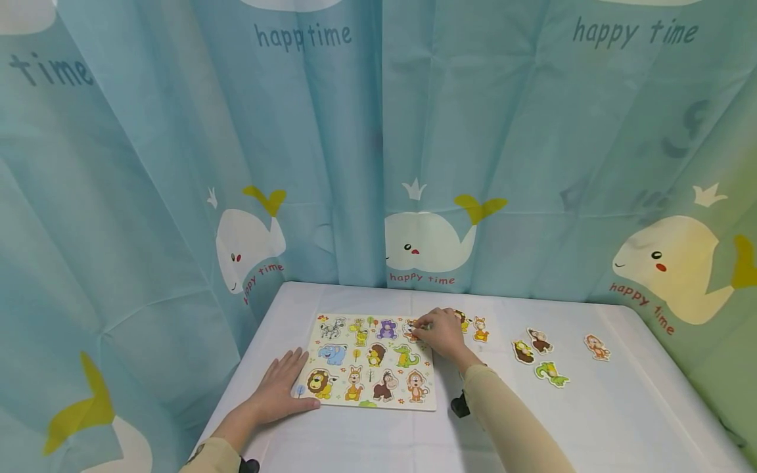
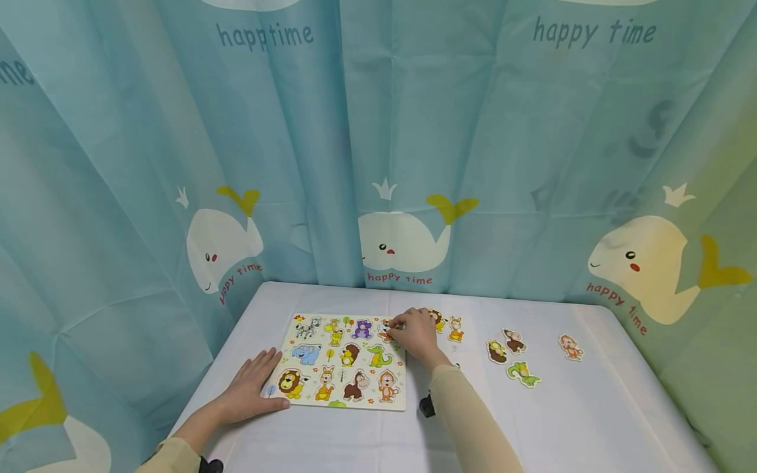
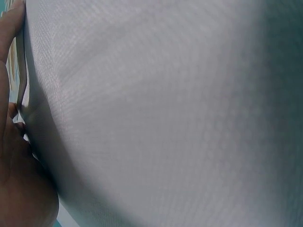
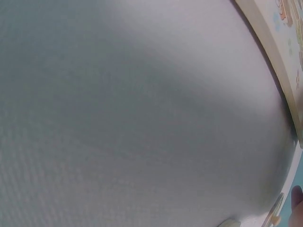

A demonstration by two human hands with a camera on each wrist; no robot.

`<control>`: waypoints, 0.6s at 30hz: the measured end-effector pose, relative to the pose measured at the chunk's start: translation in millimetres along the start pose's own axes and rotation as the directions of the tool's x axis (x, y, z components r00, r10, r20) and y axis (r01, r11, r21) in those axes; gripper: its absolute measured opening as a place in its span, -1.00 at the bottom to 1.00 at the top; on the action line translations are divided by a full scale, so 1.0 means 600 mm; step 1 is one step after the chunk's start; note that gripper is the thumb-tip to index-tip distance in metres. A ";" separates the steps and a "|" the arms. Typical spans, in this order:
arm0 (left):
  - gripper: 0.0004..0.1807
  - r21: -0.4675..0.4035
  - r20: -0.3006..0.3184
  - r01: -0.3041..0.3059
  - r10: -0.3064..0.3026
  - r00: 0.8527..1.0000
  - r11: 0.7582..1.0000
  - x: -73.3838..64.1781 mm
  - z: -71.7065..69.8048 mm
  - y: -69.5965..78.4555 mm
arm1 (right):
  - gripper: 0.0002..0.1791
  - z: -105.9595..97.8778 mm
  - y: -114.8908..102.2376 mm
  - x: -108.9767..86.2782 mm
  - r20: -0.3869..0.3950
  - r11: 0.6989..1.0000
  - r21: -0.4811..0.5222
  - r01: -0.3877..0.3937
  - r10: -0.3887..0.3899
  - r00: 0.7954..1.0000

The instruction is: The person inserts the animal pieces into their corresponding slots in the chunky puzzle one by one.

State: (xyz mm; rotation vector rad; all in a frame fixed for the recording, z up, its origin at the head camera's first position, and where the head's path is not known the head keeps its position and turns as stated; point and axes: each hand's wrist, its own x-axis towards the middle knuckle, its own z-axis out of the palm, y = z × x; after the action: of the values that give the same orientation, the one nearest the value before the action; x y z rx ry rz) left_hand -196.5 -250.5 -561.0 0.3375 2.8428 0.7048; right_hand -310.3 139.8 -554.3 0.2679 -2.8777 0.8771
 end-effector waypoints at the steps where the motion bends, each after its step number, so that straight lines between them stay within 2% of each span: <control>1: 0.34 -0.001 0.000 0.000 0.000 1.000 1.000 0.000 0.000 0.000 | -0.88 0.000 0.001 0.000 0.001 1.000 0.000 -0.001 0.001 1.000; 18: 0.34 -0.001 -0.001 0.012 -0.012 1.000 1.000 -0.003 -0.004 0.006 | -0.89 0.003 0.000 0.004 0.013 1.000 0.001 -0.030 0.030 0.999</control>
State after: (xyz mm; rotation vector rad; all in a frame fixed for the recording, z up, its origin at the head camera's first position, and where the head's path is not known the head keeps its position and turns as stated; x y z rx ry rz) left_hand -194.5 -248.9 -557.1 0.3193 2.8429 0.7041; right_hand -312.7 138.6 -555.4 0.2323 -2.9007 0.8854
